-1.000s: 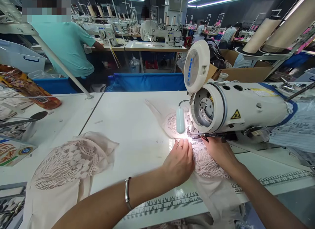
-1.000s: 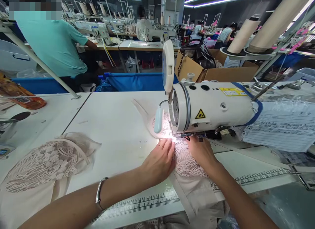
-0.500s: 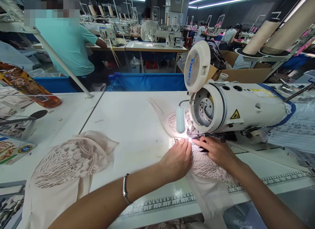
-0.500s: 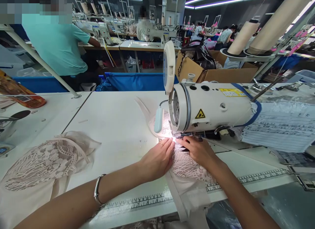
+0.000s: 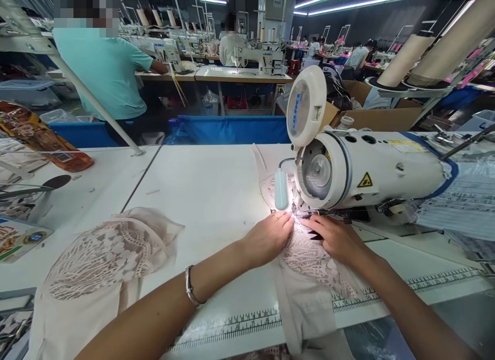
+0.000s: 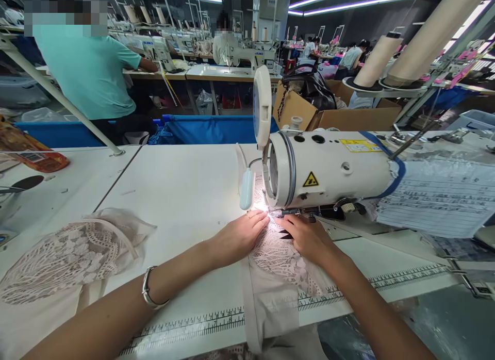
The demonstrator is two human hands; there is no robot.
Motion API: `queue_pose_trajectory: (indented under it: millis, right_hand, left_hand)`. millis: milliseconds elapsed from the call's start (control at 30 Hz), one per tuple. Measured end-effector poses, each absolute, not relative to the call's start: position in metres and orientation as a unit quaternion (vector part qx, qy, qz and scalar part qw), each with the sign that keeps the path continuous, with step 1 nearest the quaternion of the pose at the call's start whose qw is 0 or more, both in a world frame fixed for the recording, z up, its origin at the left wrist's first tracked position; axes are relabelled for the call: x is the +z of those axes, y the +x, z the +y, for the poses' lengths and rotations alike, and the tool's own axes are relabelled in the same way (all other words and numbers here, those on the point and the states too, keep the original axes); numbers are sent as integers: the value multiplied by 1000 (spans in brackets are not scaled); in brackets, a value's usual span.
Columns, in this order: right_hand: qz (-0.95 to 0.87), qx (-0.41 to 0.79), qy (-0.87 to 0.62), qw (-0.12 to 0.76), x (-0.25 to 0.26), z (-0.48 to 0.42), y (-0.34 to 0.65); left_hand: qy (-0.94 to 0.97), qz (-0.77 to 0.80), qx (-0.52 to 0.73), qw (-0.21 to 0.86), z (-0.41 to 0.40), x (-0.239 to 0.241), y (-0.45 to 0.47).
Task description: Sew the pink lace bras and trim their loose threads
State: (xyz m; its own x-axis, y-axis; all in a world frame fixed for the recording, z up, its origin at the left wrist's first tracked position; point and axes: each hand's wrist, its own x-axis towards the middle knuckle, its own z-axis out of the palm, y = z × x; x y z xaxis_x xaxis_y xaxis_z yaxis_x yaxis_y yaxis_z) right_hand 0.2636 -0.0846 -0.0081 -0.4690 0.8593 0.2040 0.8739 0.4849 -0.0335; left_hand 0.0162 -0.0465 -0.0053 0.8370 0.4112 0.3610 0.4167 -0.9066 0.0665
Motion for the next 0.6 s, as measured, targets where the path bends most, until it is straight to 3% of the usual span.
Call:
queue_pose_trajectory:
  millis: [200,400,600]
  right_hand:
    - [-848,-54,-517,99,-3,-87,256]
    - [-839,-33,-532,112,6,-91,247]
    - [-834,-7,-529,158,-3,-92,251]
  left_hand:
    - [-962,-214,-163,-39,-31,4,7]
    - [-953,-268,-142,-9,-48,11,19]
    - [-936,-281,-177,-112,-77,4,33]
